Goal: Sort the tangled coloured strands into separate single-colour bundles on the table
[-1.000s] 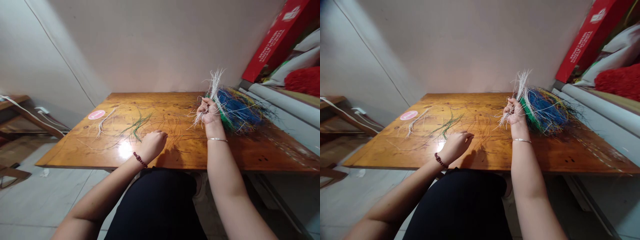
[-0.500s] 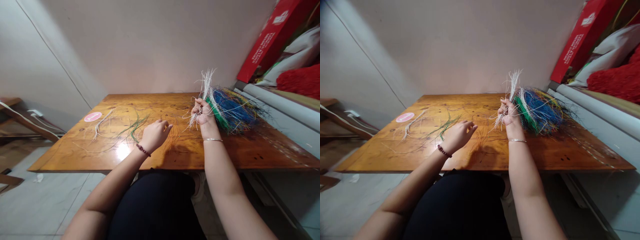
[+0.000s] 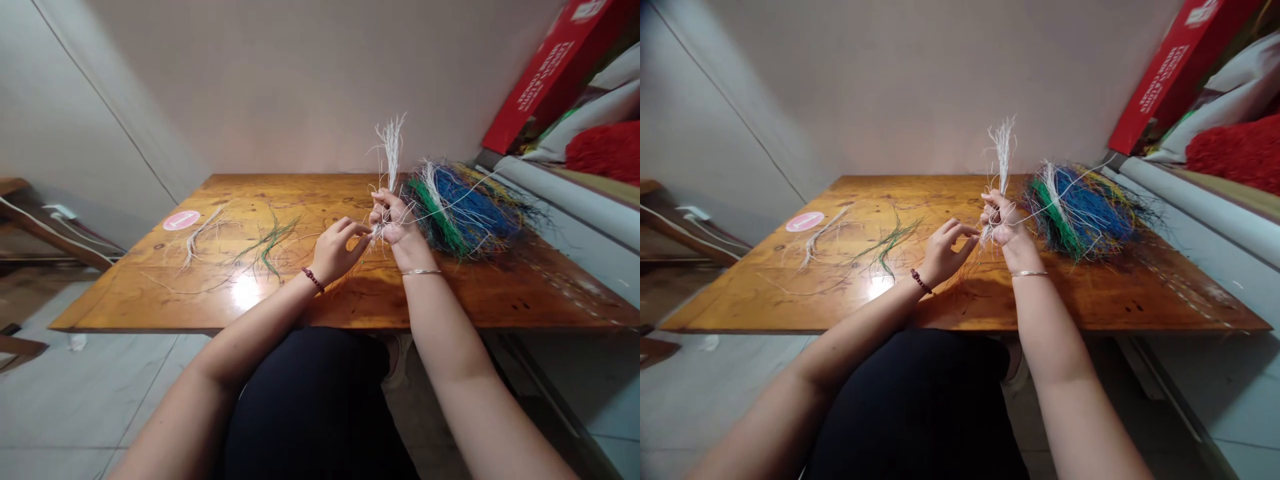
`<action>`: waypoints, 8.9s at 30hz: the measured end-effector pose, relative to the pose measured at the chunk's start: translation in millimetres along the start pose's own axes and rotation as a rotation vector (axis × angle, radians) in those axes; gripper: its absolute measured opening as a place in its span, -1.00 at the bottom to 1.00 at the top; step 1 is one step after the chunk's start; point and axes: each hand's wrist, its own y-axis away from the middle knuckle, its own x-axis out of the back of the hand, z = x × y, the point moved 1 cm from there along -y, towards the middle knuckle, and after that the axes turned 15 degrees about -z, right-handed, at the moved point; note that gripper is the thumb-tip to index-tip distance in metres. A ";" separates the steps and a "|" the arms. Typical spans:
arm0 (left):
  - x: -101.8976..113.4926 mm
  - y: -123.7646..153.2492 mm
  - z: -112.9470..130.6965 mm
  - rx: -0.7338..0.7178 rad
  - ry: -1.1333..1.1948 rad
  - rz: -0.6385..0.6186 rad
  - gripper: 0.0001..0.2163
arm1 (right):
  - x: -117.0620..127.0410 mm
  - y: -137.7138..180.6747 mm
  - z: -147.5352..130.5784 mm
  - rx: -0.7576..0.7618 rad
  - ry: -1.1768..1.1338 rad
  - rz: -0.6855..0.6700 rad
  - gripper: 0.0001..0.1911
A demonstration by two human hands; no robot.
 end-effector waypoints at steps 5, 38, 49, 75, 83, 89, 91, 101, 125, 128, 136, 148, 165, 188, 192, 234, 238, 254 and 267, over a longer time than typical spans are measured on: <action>-0.7 1.2 -1.3 -0.076 -0.187 -0.085 -0.75 | -1.3 -1.6 4.5 -0.031 0.006 0.014 -0.41; -0.9 -4.1 -11.2 0.048 0.157 -0.036 -0.87 | 6.4 -1.5 6.4 -0.026 0.213 0.098 -0.48; -4.4 -2.5 -10.5 -0.039 -0.129 -0.021 -0.91 | 0.9 -1.2 4.9 -0.025 0.087 0.022 -0.42; -5.1 -2.8 -11.0 -0.022 -0.044 -0.001 -0.90 | -1.1 -1.3 6.5 -0.065 0.146 0.035 -0.41; -4.7 -5.4 -11.7 0.004 0.311 -0.041 -0.92 | 2.5 -1.9 4.8 -0.036 0.092 0.009 -0.40; -2.8 -4.8 -7.2 0.010 0.360 -0.039 -0.87 | 0.3 -1.0 5.2 -0.065 0.184 0.058 -0.41; -2.5 -4.4 -5.3 0.006 0.390 -0.052 -0.85 | -0.2 -1.0 5.5 -0.068 0.176 0.054 -0.40; -1.4 -9.0 -18.3 0.237 0.401 -0.019 -0.88 | -3.6 -0.6 1.6 -0.051 0.140 0.080 -0.43; -6.6 -7.4 -14.7 0.191 0.346 -0.218 -0.78 | -0.7 0.6 2.1 0.002 0.057 0.049 -0.44; -5.7 -6.1 -13.1 0.196 0.296 -0.239 -0.70 | 0.3 0.2 2.2 -0.001 0.068 0.051 -0.42; -4.2 -3.1 -12.0 0.170 0.189 -0.264 -0.92 | -3.5 2.9 0.4 -0.014 0.274 0.121 -0.52; -7.8 -4.8 -18.5 0.126 0.230 -0.218 -0.83 | -6.9 9.1 0.3 0.030 0.309 0.155 -0.60; -8.9 -5.5 -16.0 0.142 0.204 -0.181 -0.82 | -6.9 4.5 2.1 -0.003 0.323 0.158 -0.56; -2.1 -3.1 -12.4 0.174 -0.002 -0.005 -0.90 | -2.8 2.5 2.3 0.002 0.256 0.093 -0.47; -4.1 -3.8 -15.3 0.204 0.042 -0.031 -0.90 | -0.1 -0.5 2.4 -0.018 0.257 0.106 -0.42; -4.7 -0.7 -8.9 0.107 -0.173 -0.052 -0.96 | -0.1 -1.5 3.5 -0.031 0.178 0.113 -0.44; -4.9 -1.5 -10.9 0.137 -0.112 -0.043 -0.98 | -0.4 -0.7 3.9 -0.023 0.198 0.093 -0.44; -5.1 -1.8 -15.1 0.114 -0.108 -0.051 -0.93 | -2.7 -1.3 4.2 -0.028 0.116 0.104 -0.44; -0.2 -4.6 -21.5 0.177 -0.108 0.054 -0.93 | -3.5 1.5 -0.3 -0.016 0.204 0.097 -0.43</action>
